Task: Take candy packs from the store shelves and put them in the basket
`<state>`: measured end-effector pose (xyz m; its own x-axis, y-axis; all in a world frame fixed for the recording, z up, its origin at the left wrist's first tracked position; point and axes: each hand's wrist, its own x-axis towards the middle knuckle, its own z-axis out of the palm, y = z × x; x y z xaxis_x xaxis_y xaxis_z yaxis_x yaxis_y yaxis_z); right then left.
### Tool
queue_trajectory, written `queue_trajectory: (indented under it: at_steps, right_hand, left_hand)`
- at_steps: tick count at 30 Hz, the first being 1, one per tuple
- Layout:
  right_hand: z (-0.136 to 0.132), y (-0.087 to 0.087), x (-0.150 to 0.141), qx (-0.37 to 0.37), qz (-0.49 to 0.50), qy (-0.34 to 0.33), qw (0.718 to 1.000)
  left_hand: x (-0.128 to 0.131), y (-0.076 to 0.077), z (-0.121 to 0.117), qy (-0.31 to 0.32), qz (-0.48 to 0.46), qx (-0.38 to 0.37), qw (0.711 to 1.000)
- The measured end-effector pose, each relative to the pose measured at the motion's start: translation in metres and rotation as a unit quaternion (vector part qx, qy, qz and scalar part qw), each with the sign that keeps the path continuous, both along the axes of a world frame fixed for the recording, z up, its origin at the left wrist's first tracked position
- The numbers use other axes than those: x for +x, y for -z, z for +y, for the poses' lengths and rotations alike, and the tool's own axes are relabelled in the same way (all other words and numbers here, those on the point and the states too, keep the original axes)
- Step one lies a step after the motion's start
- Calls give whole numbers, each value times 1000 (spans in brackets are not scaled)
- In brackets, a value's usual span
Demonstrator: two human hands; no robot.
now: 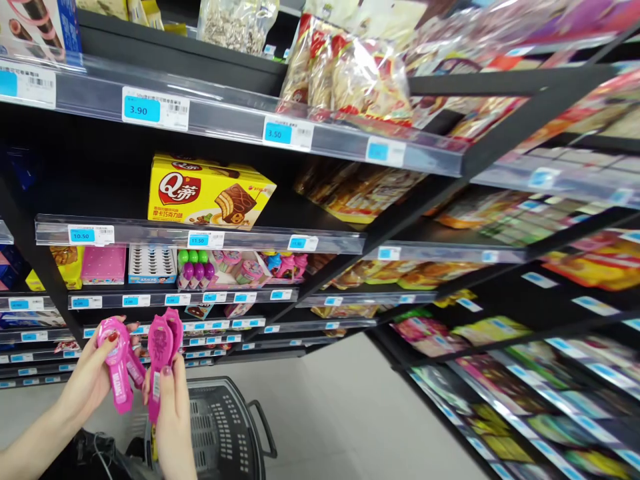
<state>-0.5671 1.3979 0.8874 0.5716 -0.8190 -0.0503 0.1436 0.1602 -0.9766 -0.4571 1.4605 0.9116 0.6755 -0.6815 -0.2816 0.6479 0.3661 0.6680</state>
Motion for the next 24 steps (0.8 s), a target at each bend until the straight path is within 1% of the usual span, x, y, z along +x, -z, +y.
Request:
queue_trajectory:
  at_steps: [1,2,3,5,8,11,13,15,18,21,24]
  right_hand:
    - [-1,-4,-2,56,-62,-35,996]
    - [-2,-8,-3,105,-119,-76,984]
    - [-2,-13,-3,146,-167,-113,968]
    - [0,-23,-3,211,-232,-156,937]
    - [2,-32,-2,289,-293,-158,897]
    - [1,-37,-2,329,-319,-154,875]
    - [0,-39,-2,333,-328,-157,870]
    - [-1,-39,-3,323,-334,-163,871]
    - [0,-37,-4,277,-337,-171,883]
    - [4,-34,-8,219,-337,-192,895]
    - [9,-32,-11,179,-331,-197,905]
  left_hand:
    - [2,1,1,-4,1,3,1000]
    - [4,3,2,-8,0,6,1000]
    - [7,5,2,-11,-1,8,1000]
    - [11,8,3,-19,-1,10,1000]
    - [15,10,4,-27,0,12,1000]
    - [16,10,4,-24,-5,12,1000]
    - [15,10,4,-20,-8,10,1000]
    - [15,11,5,-18,-8,9,1000]
    - [15,11,5,-19,-8,10,1000]
    - [14,7,5,-24,-7,21,999]
    - [13,5,6,-19,-5,28,999]
